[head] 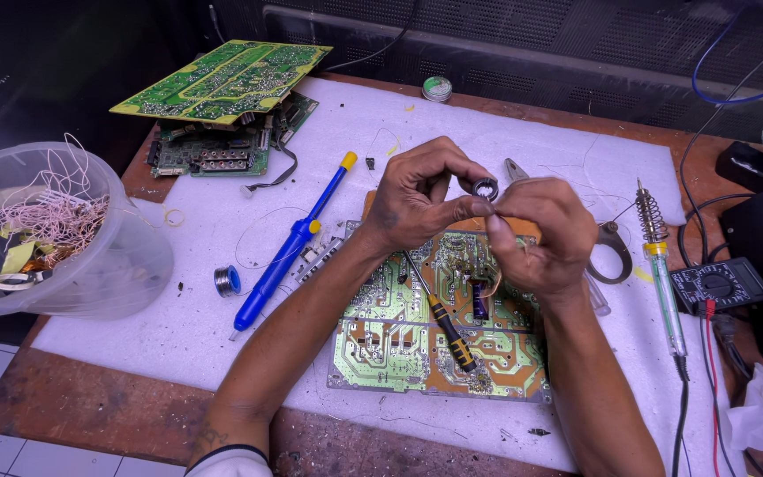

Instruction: The person uses pliers to strip the insulation from a small wire and then places the wire onto a circuit board. They then pick up a small electronic component and place it on the board.

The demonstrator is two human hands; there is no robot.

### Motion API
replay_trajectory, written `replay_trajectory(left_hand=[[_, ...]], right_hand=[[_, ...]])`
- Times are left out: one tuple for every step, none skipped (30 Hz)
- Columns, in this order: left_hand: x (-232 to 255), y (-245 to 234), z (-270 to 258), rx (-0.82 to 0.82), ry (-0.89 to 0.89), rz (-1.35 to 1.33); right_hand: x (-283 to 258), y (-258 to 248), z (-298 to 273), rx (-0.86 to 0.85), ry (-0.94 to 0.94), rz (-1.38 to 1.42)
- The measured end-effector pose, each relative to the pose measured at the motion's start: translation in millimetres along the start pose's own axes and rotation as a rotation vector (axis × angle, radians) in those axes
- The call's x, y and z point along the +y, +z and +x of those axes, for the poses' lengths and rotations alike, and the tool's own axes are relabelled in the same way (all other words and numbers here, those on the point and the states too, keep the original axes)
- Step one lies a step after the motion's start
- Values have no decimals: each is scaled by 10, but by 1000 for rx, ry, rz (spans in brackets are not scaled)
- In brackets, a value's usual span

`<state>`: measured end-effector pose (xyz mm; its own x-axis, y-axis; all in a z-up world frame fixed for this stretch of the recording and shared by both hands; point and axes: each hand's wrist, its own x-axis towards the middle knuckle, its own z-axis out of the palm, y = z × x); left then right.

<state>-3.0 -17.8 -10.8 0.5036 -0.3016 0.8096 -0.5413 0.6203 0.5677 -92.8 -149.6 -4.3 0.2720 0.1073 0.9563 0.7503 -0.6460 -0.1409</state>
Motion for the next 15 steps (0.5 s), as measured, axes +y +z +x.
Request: replay_trajectory(left_hand=[[4,4,-4,10,5,8],[7,8,-7,20,10,15],[-23,-31,8,19,12,14],[-53,-70,23,69,24,19],[-81,-109,29,120,35,24],[-66,-135,26,120,34,23],[-48,-173,39,123,53,92],[-29,-213,51,127,73,161],[-45,-233,57,130,72,162],[-61,-256,61,140,96,231],[-82,-277,74,151,122,299],[-96,-338,94,154,124,300],[-108,-399,100,178,138,355],[-120,-458,106,201,151,410],[-120,-528,101,202,150,413]], right_hand=[[23,-5,-30,1,75,121],[46,-11,-59,2,149,242],[46,-14,-56,2,148,241],[47,-17,-52,-14,263,460],[42,-19,-54,-32,381,679],[22,-34,-38,-32,382,678],[11,-36,-13,-38,422,778],[-1,-37,12,-45,461,879],[-1,-61,1,-47,462,881],[-1,-82,-11,-7,554,889],[8,-106,-15,33,643,895],[-14,-182,36,30,642,896],[-44,-258,78,-56,741,630],[-72,-334,120,-140,828,361],[-130,-441,169,-141,829,363]])
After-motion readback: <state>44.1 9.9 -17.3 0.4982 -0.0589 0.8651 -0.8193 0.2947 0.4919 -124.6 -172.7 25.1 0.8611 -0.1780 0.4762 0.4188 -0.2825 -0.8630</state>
